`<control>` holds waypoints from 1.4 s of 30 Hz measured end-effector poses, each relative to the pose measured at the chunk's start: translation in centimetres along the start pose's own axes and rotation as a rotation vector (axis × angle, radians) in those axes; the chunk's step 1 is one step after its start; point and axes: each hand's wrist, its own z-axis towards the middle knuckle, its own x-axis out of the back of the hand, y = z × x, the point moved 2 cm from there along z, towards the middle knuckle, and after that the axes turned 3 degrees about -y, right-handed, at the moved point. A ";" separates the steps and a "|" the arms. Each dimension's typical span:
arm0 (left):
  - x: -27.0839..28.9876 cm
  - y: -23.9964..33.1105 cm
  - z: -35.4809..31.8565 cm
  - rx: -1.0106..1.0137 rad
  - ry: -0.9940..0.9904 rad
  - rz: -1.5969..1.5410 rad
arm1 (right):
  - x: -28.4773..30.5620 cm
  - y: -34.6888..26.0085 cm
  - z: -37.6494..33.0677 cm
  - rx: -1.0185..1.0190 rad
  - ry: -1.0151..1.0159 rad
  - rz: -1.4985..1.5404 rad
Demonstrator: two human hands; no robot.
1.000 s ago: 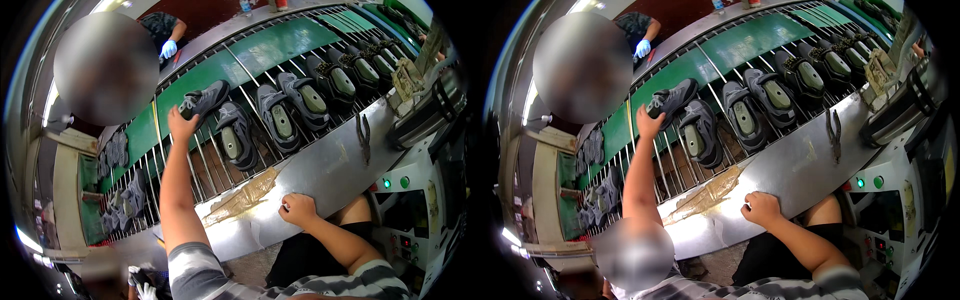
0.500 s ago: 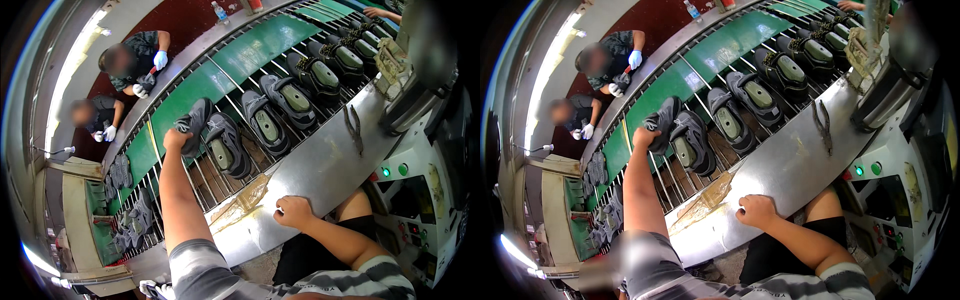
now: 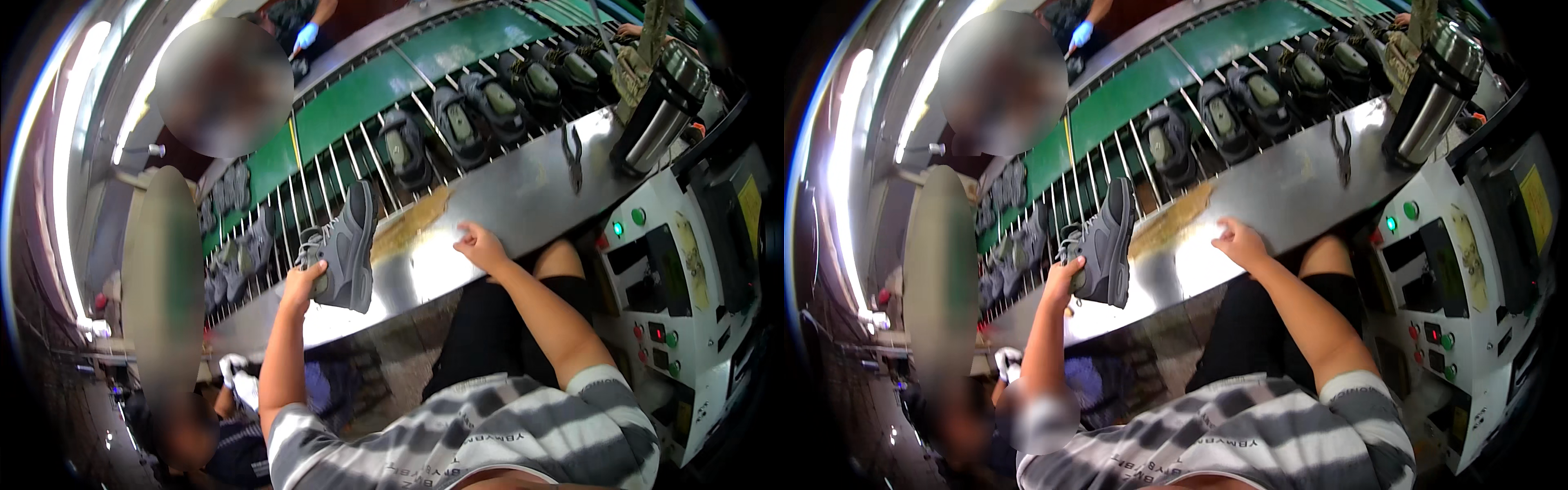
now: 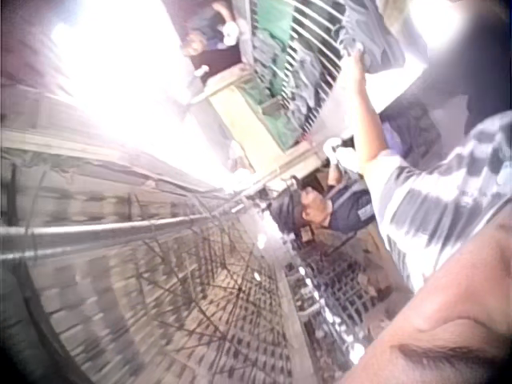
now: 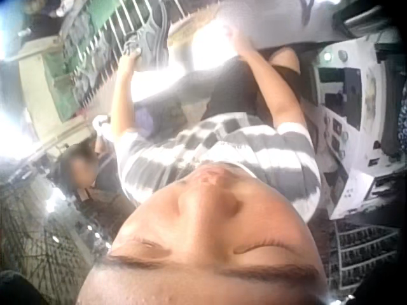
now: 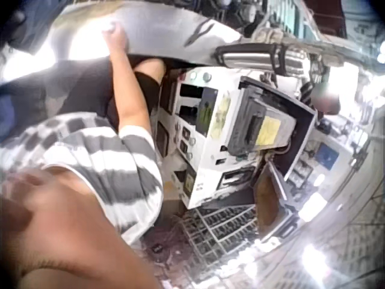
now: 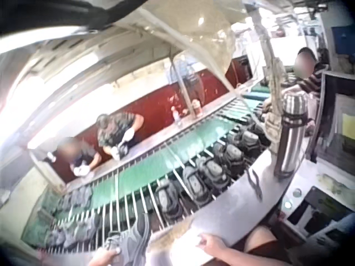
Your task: The person takes shoes from a conveyor belt, places them into a machine one at a time to press or heat them, and then returns them to the belt.
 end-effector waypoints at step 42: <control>-37.0 0.3 -17.5 -0.212 -0.982 0.283 | 9.3 1.8 -31.9 -0.417 -0.360 1.510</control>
